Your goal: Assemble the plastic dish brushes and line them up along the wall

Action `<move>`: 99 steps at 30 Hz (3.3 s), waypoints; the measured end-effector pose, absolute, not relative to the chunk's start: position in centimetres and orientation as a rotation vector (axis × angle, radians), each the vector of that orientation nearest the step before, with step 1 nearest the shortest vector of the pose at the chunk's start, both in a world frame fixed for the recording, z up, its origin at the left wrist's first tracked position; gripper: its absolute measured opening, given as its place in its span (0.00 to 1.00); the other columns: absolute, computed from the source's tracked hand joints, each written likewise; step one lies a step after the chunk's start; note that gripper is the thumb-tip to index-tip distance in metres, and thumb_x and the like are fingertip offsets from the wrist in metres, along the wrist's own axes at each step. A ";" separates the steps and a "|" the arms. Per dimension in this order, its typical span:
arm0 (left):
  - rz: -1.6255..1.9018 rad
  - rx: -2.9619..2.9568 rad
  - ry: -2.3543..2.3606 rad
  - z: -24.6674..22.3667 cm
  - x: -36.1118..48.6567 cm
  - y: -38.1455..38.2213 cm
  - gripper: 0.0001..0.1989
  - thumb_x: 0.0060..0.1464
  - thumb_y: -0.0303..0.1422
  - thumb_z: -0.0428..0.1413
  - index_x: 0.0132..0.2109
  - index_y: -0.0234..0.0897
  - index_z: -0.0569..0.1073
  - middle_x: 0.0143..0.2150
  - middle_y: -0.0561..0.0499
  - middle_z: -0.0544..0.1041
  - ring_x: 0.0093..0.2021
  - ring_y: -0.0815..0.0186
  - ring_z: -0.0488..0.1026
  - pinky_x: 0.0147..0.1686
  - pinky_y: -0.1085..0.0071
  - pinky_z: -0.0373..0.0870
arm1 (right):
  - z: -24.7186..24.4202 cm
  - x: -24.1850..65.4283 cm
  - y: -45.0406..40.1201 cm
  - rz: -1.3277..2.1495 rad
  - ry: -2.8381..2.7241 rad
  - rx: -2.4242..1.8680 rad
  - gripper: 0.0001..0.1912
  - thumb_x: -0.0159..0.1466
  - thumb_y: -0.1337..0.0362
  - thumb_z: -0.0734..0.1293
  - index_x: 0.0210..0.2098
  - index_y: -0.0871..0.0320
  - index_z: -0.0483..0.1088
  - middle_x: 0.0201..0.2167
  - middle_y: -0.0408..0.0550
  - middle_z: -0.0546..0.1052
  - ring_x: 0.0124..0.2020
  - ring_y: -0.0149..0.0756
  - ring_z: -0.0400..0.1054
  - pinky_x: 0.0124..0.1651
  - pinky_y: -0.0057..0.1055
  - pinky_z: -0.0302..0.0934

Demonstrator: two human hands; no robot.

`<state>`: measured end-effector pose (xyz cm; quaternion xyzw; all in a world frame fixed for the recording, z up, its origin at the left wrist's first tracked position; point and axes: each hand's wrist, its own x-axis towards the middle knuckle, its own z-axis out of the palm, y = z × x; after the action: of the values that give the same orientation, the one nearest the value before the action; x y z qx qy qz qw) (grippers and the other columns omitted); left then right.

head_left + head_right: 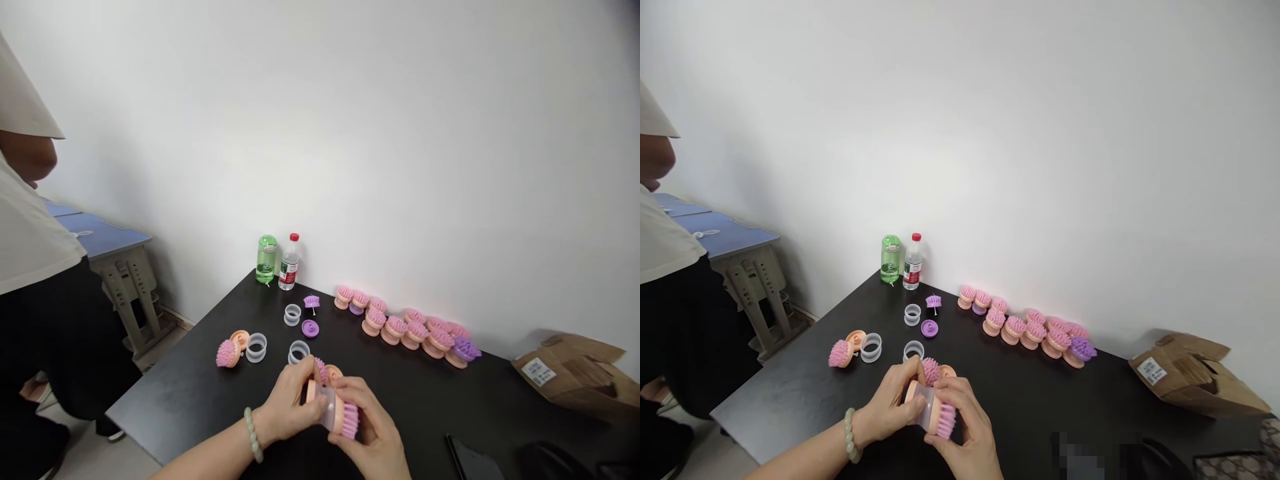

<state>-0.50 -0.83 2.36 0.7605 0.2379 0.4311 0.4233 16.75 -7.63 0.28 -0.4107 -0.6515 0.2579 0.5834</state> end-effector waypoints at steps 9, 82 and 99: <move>0.983 1.160 0.541 2.1 -1.1 0.5 0.25 0.55 0.57 0.50 0.33 0.38 0.63 0.22 0.57 0.65 0.17 0.73 0.57 0.17 0.76 0.52 | 1.0 17.7 -8.4 0.223 -1.469 -0.915 0.19 0.57 0.72 0.73 0.44 0.44 0.75 0.44 0.49 0.76 0.46 0.47 0.71 0.46 0.43 0.69; 0.167 2.463 0.775 4.2 -6.3 2.4 0.24 0.42 0.32 0.67 0.49 0.46 0.75 0.50 0.52 0.73 0.46 0.58 0.74 0.41 0.71 0.67 | 0.4 22.1 -7.6 0.763 -1.905 -1.619 0.39 0.45 0.77 0.62 0.57 0.49 0.67 0.54 0.47 0.72 0.56 0.44 0.65 0.61 0.42 0.57; 0.432 2.431 0.966 4.5 -7.4 -0.7 0.22 0.45 0.34 0.67 0.49 0.43 0.73 0.46 0.51 0.74 0.43 0.59 0.74 0.41 0.69 0.67 | -1.9 18.4 -7.0 0.335 -2.016 -1.474 0.19 0.58 0.70 0.68 0.46 0.43 0.75 0.39 0.44 0.79 0.40 0.43 0.74 0.37 0.33 0.73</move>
<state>-7.37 -0.71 4.46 0.8895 0.3534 0.1581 0.2427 18.44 -7.04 -1.89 -0.5570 -0.7616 0.1266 0.3061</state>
